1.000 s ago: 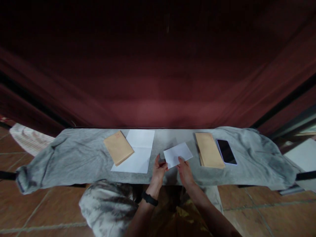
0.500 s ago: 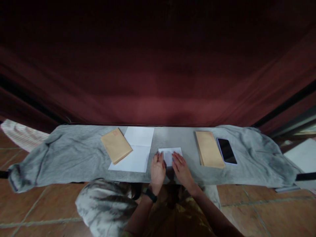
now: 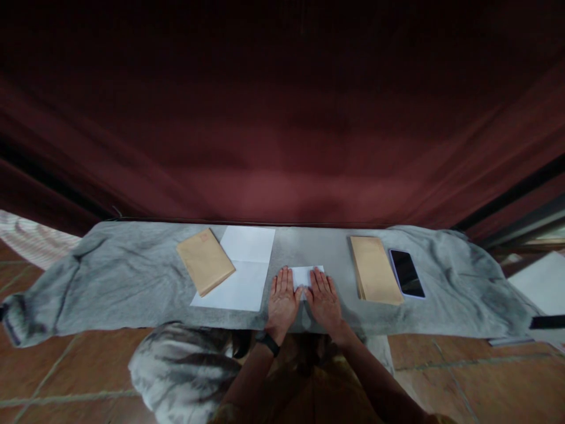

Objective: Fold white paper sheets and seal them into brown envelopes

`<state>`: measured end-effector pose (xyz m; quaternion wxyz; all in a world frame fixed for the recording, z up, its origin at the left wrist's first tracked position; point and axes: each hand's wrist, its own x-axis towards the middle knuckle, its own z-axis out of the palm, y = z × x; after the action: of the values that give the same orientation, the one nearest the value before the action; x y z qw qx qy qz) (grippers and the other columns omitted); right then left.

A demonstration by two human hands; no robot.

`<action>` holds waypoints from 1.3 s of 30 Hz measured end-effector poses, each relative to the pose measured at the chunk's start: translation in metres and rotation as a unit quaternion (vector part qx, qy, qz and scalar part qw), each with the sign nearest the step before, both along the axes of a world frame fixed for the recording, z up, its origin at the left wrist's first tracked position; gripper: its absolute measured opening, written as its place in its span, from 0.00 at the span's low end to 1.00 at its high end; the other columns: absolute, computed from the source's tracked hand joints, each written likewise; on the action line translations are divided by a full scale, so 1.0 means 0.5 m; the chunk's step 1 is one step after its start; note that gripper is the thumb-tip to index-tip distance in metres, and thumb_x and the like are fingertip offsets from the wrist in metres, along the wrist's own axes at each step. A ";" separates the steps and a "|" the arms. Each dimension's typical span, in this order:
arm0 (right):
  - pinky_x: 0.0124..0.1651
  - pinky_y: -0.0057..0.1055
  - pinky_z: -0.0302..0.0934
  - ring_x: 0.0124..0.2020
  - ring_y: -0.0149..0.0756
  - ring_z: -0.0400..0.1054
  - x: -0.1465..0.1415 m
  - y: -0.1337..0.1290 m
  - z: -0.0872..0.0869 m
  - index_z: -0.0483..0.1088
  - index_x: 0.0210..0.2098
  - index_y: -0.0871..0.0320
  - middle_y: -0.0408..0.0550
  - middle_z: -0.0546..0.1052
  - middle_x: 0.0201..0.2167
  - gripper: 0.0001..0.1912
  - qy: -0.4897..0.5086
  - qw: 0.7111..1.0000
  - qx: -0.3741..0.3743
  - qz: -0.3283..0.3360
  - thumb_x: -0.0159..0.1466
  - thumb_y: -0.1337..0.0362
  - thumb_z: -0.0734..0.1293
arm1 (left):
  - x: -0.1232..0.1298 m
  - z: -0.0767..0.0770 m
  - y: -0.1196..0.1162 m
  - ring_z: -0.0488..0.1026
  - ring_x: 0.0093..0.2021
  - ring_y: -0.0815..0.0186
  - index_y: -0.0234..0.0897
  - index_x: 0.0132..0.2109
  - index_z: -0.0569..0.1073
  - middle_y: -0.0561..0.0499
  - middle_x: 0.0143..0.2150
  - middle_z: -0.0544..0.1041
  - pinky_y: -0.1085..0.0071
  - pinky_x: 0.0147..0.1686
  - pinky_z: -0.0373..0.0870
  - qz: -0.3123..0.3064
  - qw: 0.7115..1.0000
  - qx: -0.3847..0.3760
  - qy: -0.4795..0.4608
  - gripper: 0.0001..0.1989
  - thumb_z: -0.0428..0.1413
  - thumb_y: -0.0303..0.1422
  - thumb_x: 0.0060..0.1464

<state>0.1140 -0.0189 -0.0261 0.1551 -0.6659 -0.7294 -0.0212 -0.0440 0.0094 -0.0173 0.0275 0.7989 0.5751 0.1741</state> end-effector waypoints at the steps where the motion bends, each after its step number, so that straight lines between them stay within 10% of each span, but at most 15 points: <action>1: 0.70 0.51 0.48 0.71 0.50 0.53 0.001 -0.001 -0.001 0.56 0.70 0.66 0.61 0.57 0.71 0.29 -0.002 1.000 0.003 -0.004 0.74 0.58 0.55 | -0.002 0.000 -0.001 0.54 0.73 0.52 0.26 0.71 0.58 0.35 0.72 0.59 0.52 0.69 0.56 0.001 1.000 0.003 -0.001 0.31 0.44 0.40 0.68; 14: 0.71 0.52 0.46 0.71 0.46 0.53 -0.045 0.018 0.027 0.59 0.69 0.56 0.50 0.59 0.71 0.26 0.006 0.997 -0.018 0.068 0.75 0.60 0.53 | -0.057 0.008 -0.011 0.65 0.67 0.57 0.36 0.66 0.67 0.42 0.66 0.70 0.53 0.66 0.63 -0.041 0.996 0.026 -0.075 0.24 0.45 0.30 0.66; 25: 0.71 0.54 0.46 0.70 0.47 0.54 -0.049 0.018 0.014 0.58 0.70 0.54 0.51 0.59 0.71 0.26 0.034 0.998 -0.014 0.050 0.74 0.59 0.56 | -0.383 0.073 0.099 0.67 0.60 0.42 0.25 0.63 0.64 0.30 0.57 0.71 0.46 0.59 0.62 0.410 0.902 -0.011 -0.137 0.32 0.54 0.42 0.58; 32: 0.71 0.53 0.46 0.70 0.47 0.55 -0.049 0.017 0.024 0.60 0.69 0.55 0.51 0.61 0.70 0.25 0.042 0.998 -0.015 0.053 0.73 0.59 0.57 | -0.431 0.069 0.134 0.70 0.55 0.41 0.28 0.54 0.69 0.30 0.51 0.75 0.52 0.52 0.64 0.446 0.891 -0.072 -0.042 0.31 0.61 0.47 0.51; 39: 0.71 0.52 0.46 0.69 0.47 0.57 -0.051 0.017 0.032 0.62 0.67 0.56 0.53 0.61 0.70 0.25 0.045 0.998 -0.007 0.048 0.73 0.61 0.58 | -0.470 0.098 0.146 0.77 0.41 0.49 0.38 0.38 0.70 0.44 0.34 0.78 0.62 0.36 0.69 0.427 0.878 -0.103 -0.192 0.16 0.63 0.40 0.43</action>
<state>0.0885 -0.0104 -0.0102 0.1836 -0.6312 -0.7533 0.0217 -0.2791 0.0823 0.0318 0.1426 0.4195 0.8582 0.2592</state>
